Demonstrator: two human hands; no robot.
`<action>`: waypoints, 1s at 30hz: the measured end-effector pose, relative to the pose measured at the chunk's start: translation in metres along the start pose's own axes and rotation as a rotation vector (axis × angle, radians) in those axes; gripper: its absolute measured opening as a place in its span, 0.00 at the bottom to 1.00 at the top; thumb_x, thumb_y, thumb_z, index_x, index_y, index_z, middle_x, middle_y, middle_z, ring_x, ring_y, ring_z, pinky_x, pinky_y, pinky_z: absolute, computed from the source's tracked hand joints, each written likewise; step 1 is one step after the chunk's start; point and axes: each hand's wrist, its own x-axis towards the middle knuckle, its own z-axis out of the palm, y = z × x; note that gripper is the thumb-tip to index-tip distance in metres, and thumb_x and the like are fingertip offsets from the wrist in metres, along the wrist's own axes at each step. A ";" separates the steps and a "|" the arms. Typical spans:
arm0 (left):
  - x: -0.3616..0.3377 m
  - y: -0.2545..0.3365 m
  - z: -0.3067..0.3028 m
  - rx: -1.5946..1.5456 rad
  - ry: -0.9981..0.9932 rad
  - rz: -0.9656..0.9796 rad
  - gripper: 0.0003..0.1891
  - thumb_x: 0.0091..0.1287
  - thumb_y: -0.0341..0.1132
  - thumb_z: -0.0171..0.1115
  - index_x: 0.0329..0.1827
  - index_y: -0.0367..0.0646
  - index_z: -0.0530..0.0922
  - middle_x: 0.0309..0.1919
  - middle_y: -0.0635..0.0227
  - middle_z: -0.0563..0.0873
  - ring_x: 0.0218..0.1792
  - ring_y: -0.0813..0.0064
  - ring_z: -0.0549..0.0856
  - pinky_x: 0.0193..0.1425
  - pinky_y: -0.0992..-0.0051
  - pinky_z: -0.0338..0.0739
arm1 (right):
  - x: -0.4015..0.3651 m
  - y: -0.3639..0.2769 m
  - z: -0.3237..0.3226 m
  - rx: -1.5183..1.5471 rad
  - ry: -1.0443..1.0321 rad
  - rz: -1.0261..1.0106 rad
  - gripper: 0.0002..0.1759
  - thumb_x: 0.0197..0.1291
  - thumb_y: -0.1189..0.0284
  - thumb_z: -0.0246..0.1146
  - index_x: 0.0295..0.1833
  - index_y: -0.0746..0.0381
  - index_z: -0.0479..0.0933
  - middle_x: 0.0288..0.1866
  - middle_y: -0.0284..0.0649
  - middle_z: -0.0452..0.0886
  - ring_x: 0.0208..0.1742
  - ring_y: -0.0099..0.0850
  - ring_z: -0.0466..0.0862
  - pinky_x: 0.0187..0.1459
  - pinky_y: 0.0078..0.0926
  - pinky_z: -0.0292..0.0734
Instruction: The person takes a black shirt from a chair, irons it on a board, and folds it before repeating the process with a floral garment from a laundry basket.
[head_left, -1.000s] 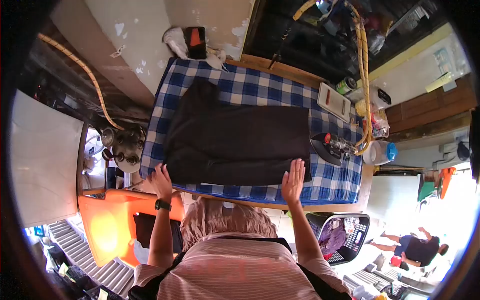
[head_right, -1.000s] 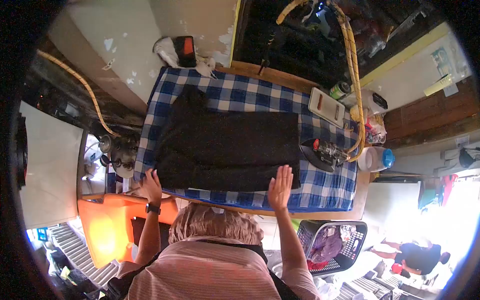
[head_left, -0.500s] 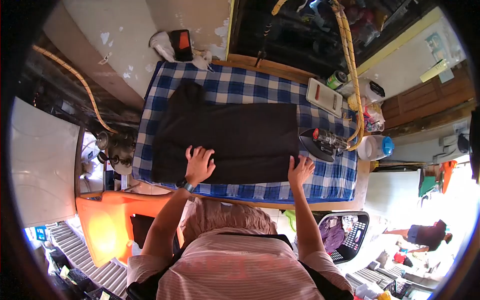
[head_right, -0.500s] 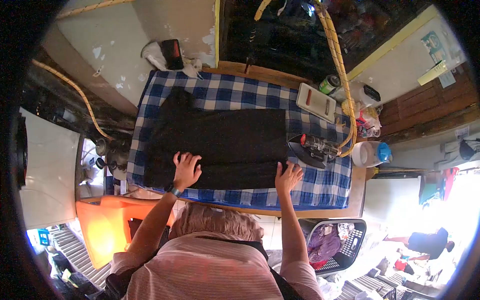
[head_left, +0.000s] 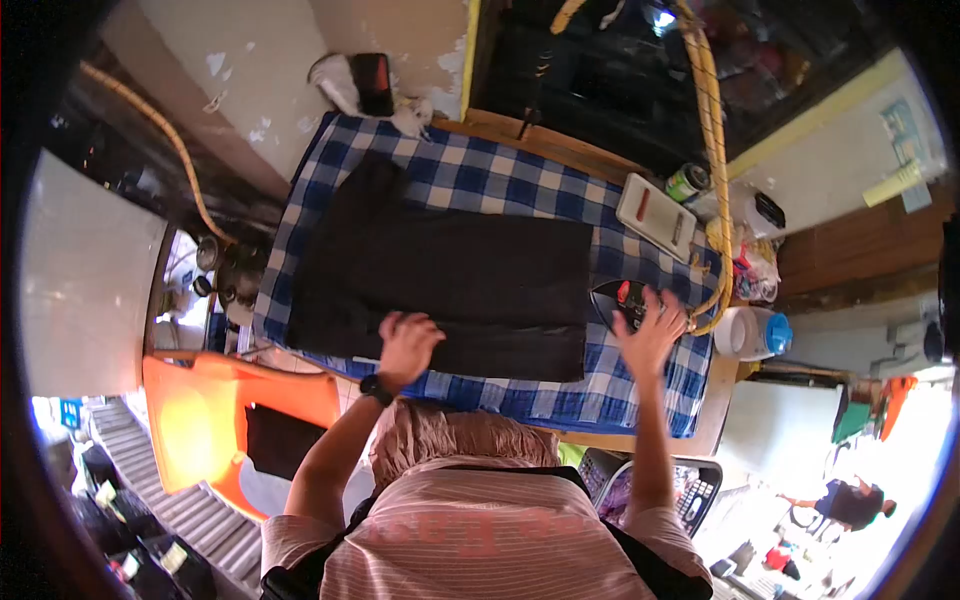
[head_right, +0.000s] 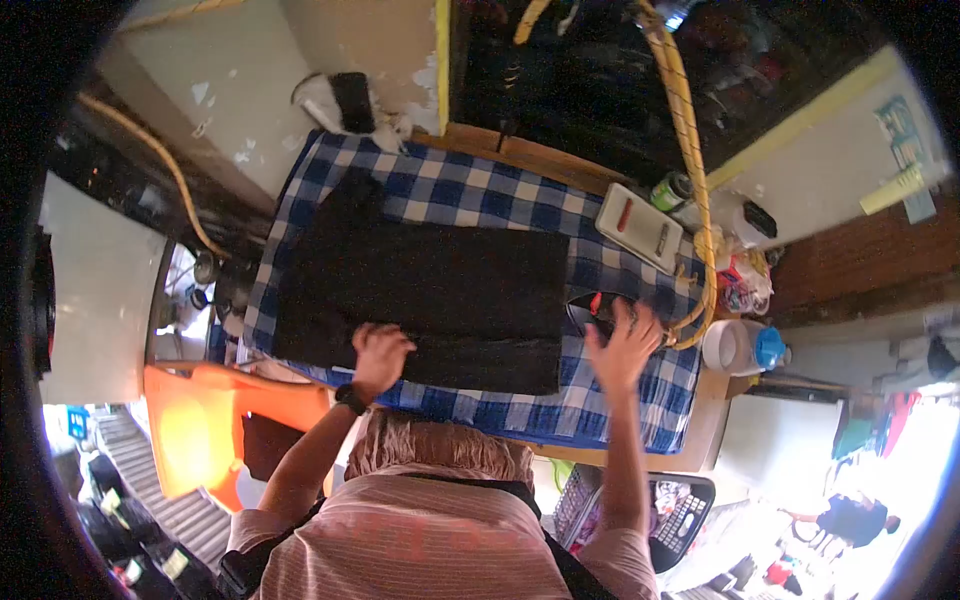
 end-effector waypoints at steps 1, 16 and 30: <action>0.002 0.014 0.003 -0.074 -0.074 0.103 0.12 0.59 0.36 0.62 0.47 0.53 0.81 0.52 0.71 0.78 0.63 0.68 0.73 0.72 0.53 0.56 | 0.023 0.021 -0.008 0.076 -0.200 -0.036 0.31 0.49 0.57 0.72 0.58 0.59 0.74 0.53 0.48 0.75 0.57 0.50 0.72 0.59 0.49 0.67; -0.006 -0.005 -0.031 0.008 -0.086 -0.553 0.39 0.71 0.57 0.48 0.76 0.39 0.54 0.74 0.42 0.54 0.78 0.50 0.45 0.71 0.34 0.25 | 0.073 0.043 0.045 0.525 -0.913 0.548 0.19 0.49 0.68 0.73 0.41 0.69 0.77 0.16 0.37 0.76 0.13 0.26 0.76 0.15 0.25 0.71; -0.123 -0.143 -0.087 -0.167 0.447 -1.097 0.11 0.68 0.40 0.62 0.41 0.42 0.75 0.36 0.60 0.79 0.35 0.65 0.80 0.41 0.67 0.74 | 0.079 -0.360 0.030 0.474 -0.998 -0.296 0.32 0.46 0.51 0.67 0.46 0.69 0.79 0.39 0.60 0.84 0.46 0.52 0.85 0.48 0.44 0.80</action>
